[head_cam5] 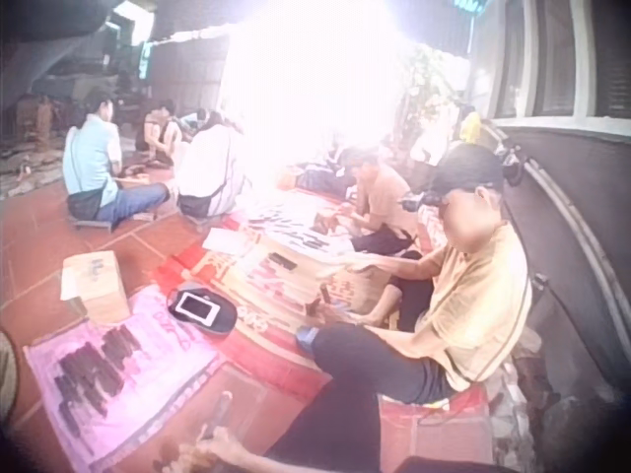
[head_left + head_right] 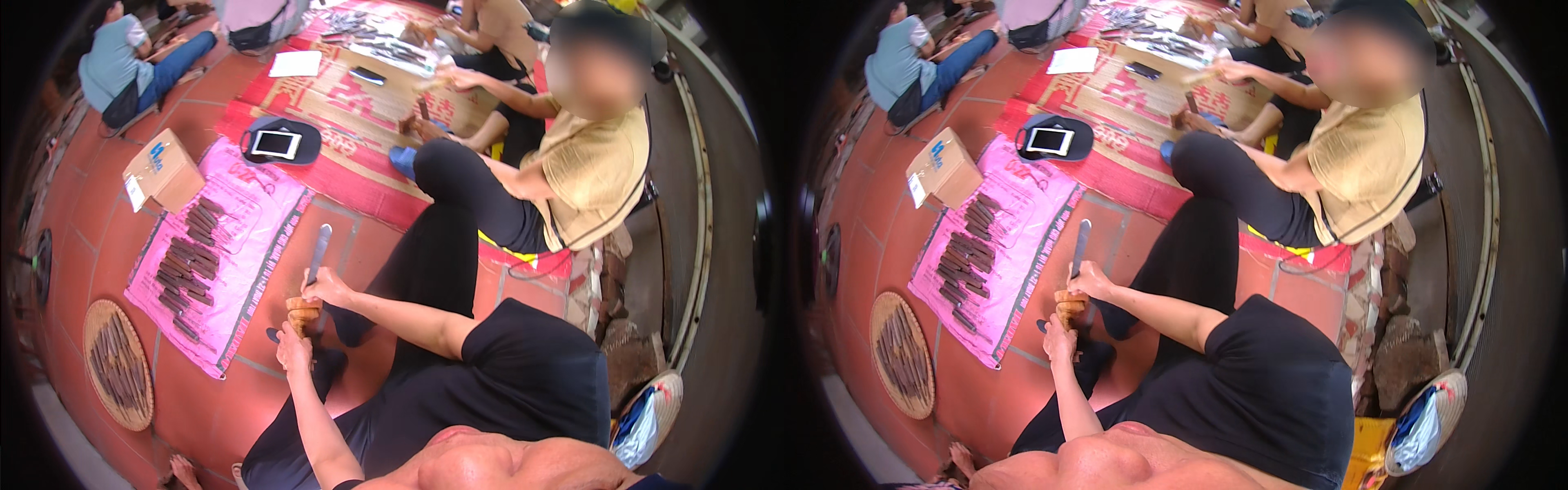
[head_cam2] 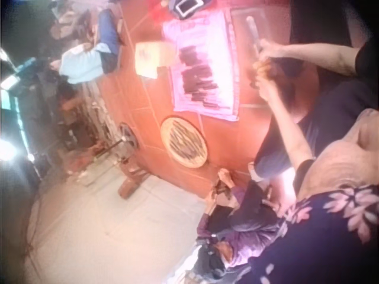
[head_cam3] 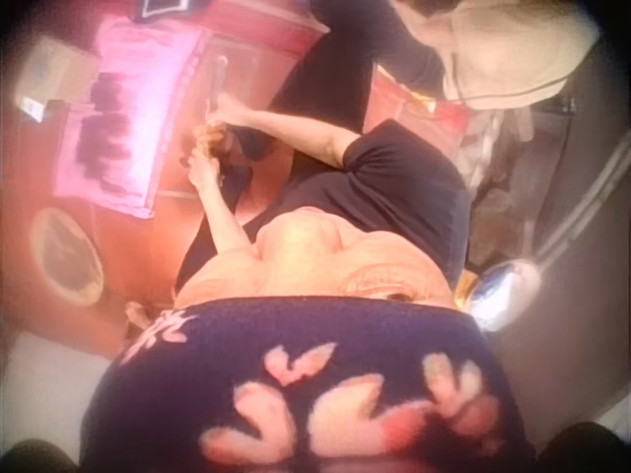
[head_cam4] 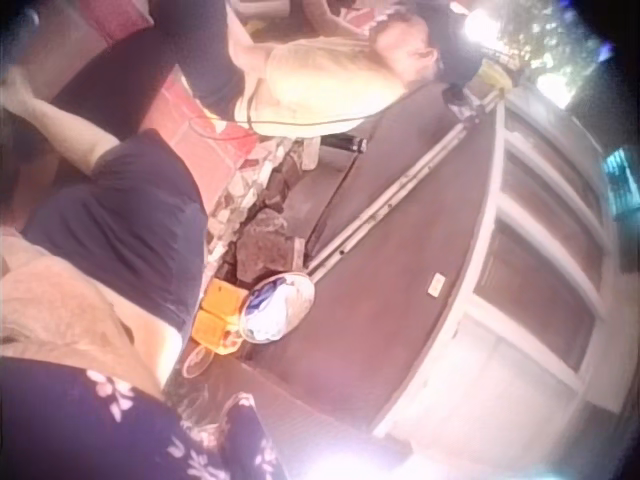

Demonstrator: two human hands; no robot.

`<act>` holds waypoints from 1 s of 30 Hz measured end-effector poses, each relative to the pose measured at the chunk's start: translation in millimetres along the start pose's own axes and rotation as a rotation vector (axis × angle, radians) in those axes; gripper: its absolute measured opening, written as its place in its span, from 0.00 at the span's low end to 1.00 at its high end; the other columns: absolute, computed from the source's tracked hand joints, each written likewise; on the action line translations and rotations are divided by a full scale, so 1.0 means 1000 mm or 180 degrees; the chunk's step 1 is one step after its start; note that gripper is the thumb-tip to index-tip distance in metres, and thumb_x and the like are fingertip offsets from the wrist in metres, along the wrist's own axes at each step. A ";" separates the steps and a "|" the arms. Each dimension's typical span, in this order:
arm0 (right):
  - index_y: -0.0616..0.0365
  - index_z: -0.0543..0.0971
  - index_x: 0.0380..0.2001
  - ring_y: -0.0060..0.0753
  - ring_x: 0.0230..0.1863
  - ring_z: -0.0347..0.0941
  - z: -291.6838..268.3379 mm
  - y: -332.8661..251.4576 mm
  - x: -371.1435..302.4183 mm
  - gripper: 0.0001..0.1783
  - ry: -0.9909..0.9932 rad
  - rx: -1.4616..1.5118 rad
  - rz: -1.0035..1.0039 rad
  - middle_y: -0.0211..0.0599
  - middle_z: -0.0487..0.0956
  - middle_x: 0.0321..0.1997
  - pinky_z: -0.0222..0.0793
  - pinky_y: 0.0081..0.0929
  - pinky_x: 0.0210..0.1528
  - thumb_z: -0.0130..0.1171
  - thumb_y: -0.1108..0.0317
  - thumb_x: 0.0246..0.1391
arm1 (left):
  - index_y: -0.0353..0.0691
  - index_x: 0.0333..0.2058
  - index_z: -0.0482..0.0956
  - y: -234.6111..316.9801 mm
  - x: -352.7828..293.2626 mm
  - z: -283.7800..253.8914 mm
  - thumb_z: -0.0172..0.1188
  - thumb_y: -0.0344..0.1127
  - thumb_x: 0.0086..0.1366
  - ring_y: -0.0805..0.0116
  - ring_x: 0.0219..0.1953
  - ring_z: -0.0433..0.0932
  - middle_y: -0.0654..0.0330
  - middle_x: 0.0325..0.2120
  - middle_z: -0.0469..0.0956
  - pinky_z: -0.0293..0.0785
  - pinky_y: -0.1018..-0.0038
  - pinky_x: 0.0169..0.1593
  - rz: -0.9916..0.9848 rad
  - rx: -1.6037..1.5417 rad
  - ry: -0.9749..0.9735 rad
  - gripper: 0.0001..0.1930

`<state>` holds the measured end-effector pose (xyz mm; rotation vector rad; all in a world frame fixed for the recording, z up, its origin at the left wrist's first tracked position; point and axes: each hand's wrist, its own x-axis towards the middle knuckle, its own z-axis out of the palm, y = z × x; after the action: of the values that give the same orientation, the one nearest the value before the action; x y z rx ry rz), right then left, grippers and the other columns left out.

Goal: The person is sitting on the floor and carving a piece of wood using a knife. They hold the wood with their left hand and carefully shape it with the knife in their right hand.

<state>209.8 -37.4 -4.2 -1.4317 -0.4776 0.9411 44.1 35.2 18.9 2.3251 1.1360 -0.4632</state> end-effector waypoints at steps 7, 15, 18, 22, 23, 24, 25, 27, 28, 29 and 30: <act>0.62 0.75 0.22 0.22 0.29 0.70 0.012 0.003 0.003 0.06 -0.0078 -0.0110 0.0100 0.29 0.75 0.23 0.66 0.22 0.34 0.62 0.77 0.36 | 0.43 0.45 0.62 -0.014 -0.003 -0.004 0.62 0.41 0.49 0.51 0.40 0.78 0.48 0.35 0.77 0.67 0.59 0.44 -0.0089 0.0305 -0.0197 0.26; 0.62 0.76 0.20 0.24 0.30 0.73 0.018 0.009 0.006 0.05 -0.0167 -0.0549 0.0327 0.33 0.78 0.25 0.67 0.22 0.36 0.63 0.78 0.35 | 0.42 0.40 0.64 -0.015 -0.009 0.007 0.56 0.37 0.51 0.51 0.33 0.80 0.50 0.24 0.79 0.72 0.60 0.40 -0.0278 0.0275 0.0129 0.17; 0.61 0.76 0.19 0.24 0.30 0.73 0.009 0.009 0.007 0.05 -0.0179 -0.0379 0.0429 0.34 0.78 0.25 0.67 0.22 0.36 0.63 0.78 0.34 | 0.42 0.39 0.64 -0.010 -0.006 0.001 0.56 0.35 0.51 0.52 0.34 0.80 0.49 0.25 0.79 0.73 0.61 0.39 -0.0265 0.0260 0.0007 0.17; 0.59 0.76 0.19 0.22 0.26 0.71 0.002 0.005 -0.001 0.05 -0.0095 -0.0455 0.0447 0.32 0.78 0.24 0.65 0.20 0.30 0.63 0.74 0.36 | 0.42 0.39 0.67 -0.010 -0.006 -0.012 0.57 0.31 0.50 0.54 0.35 0.79 0.51 0.26 0.79 0.73 0.60 0.40 0.0055 0.0239 -0.0037 0.16; 0.59 0.76 0.19 0.21 0.25 0.70 0.000 -0.001 -0.004 0.05 -0.0089 -0.0489 0.0473 0.31 0.78 0.23 0.64 0.20 0.28 0.63 0.73 0.36 | 0.43 0.39 0.67 -0.012 -0.004 -0.009 0.58 0.32 0.50 0.54 0.34 0.79 0.51 0.26 0.79 0.73 0.60 0.39 0.0137 0.0281 0.0131 0.16; 0.57 0.75 0.18 0.19 0.22 0.67 -0.010 0.005 -0.004 0.06 -0.0124 -0.0355 0.0535 0.30 0.77 0.21 0.62 0.18 0.25 0.63 0.70 0.36 | 0.43 0.39 0.68 -0.013 0.000 -0.002 0.58 0.32 0.50 0.54 0.34 0.79 0.51 0.26 0.79 0.73 0.59 0.39 0.0250 0.0307 0.0293 0.16; 0.57 0.75 0.18 0.19 0.22 0.68 -0.010 0.003 -0.007 0.06 -0.0089 -0.0332 0.0539 0.30 0.76 0.21 0.62 0.18 0.25 0.63 0.71 0.36 | 0.43 0.39 0.68 -0.019 0.001 0.008 0.58 0.32 0.50 0.54 0.33 0.79 0.52 0.27 0.79 0.72 0.58 0.38 0.0303 0.0335 0.0443 0.17; 0.57 0.74 0.18 0.20 0.22 0.69 -0.011 -0.002 -0.012 0.07 -0.0062 -0.0276 0.0606 0.30 0.76 0.20 0.64 0.19 0.25 0.63 0.72 0.35 | 0.43 0.41 0.68 -0.028 0.006 0.034 0.59 0.33 0.50 0.53 0.32 0.79 0.52 0.27 0.78 0.72 0.57 0.36 0.0544 0.0390 0.1104 0.18; 0.57 0.74 0.17 0.20 0.21 0.68 -0.011 -0.003 -0.013 0.07 -0.0023 -0.0210 0.0450 0.29 0.75 0.20 0.63 0.20 0.24 0.64 0.71 0.33 | 0.42 0.42 0.68 -0.024 0.002 0.034 0.58 0.33 0.51 0.53 0.32 0.79 0.52 0.27 0.78 0.72 0.57 0.35 0.0554 0.0460 0.1169 0.18; 0.56 0.73 0.16 0.19 0.20 0.67 -0.008 0.001 -0.011 0.08 -0.0020 -0.0098 0.0350 0.27 0.74 0.19 0.63 0.21 0.23 0.64 0.71 0.32 | 0.42 0.43 0.68 -0.020 -0.002 0.031 0.56 0.32 0.53 0.53 0.31 0.79 0.53 0.27 0.78 0.72 0.57 0.35 0.0509 0.0568 0.1189 0.18; 0.57 0.74 0.18 0.20 0.21 0.68 -0.008 0.007 -0.007 0.08 -0.0019 0.0090 0.0294 0.29 0.75 0.21 0.63 0.21 0.23 0.64 0.72 0.32 | 0.40 0.45 0.68 -0.018 -0.005 0.030 0.51 0.31 0.56 0.52 0.30 0.79 0.53 0.27 0.78 0.73 0.58 0.35 0.0478 0.0654 0.1195 0.16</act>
<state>209.6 -48.8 -10.4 -1.4355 -0.4039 1.0225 24.7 23.8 -8.4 2.7346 1.1074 -0.0906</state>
